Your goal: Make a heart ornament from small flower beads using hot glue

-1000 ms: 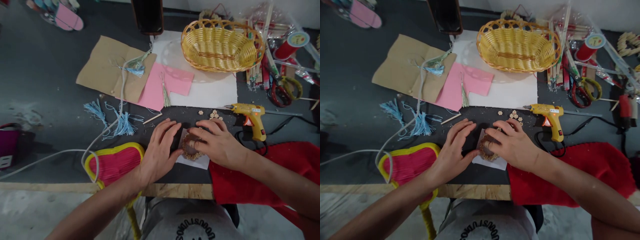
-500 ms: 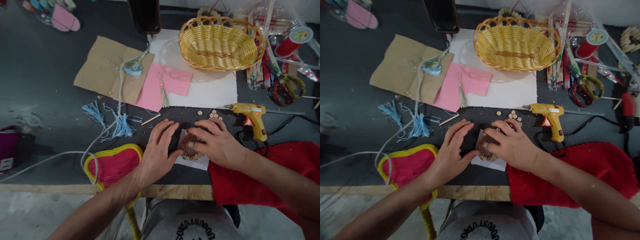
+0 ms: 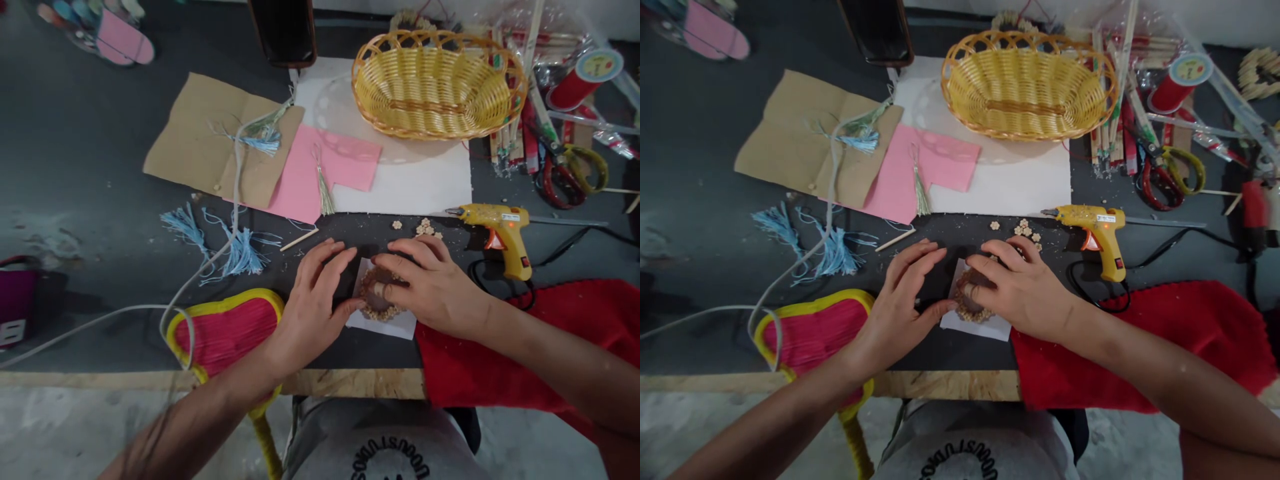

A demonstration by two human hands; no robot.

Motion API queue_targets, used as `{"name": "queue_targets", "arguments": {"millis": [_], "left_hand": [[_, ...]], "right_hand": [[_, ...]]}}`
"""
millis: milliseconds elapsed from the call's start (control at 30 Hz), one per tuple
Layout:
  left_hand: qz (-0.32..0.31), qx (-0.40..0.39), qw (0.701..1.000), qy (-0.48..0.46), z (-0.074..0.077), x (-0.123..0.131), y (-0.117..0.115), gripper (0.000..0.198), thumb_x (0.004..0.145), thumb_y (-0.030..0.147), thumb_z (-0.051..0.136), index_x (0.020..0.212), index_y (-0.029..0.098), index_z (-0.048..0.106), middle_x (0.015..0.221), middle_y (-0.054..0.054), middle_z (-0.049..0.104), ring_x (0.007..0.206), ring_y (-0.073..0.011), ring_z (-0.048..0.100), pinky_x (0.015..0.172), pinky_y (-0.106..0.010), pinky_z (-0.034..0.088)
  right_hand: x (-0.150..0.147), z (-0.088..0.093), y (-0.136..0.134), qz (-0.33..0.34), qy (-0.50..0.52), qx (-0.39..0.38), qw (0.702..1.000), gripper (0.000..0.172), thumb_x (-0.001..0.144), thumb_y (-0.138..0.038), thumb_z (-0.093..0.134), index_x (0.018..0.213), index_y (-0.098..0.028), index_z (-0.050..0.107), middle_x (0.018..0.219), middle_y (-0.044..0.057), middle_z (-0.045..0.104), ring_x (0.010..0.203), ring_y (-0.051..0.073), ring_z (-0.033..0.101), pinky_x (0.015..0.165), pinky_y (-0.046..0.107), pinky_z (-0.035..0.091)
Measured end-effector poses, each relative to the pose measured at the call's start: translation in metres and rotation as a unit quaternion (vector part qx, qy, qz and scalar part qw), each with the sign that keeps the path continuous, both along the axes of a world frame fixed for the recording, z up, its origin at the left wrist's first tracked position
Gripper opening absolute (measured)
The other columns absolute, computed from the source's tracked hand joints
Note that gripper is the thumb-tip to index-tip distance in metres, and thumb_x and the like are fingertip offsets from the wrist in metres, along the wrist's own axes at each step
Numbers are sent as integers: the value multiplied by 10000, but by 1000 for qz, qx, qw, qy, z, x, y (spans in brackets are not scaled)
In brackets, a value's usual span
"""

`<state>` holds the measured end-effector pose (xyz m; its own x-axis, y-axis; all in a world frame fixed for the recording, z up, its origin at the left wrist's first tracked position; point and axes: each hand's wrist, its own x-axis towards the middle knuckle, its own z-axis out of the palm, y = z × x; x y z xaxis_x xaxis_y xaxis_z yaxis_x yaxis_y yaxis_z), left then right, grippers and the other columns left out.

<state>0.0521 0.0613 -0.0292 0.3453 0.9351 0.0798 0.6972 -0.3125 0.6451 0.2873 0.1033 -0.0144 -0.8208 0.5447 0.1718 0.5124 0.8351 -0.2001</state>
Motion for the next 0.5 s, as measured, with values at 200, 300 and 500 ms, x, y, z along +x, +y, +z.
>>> {"name": "queue_targets", "arguments": {"millis": [200,300,500], "left_hand": [[-6,1,1000,3,1,-1,0,596,908,298,654,1437,233,389,1404,-137,443,1392,-298,395,1159,-502,390],[-9,4,1000,4,1,-1,0,595,906,307,657,1435,235,394,1405,-136,444,1393,-303,396,1155,-509,395],[-12,1,1000,6,0,-3,-1,563,928,246,600,1448,274,386,1420,-124,445,1400,-314,398,1146,-542,400]], "right_hand": [[0,0,-1,-1,-1,-4,1000,204,895,-138,577,986,-272,700,1260,51,653,1230,282,429,1016,496,314],[0,-1,-1,-2,-6,-7,1000,192,880,-146,610,991,-270,707,1260,53,650,1236,281,420,1014,494,312],[0,-2,-1,2,7,-5,1000,192,849,-139,644,977,-261,718,1249,53,643,1238,282,417,1009,487,308]]}}
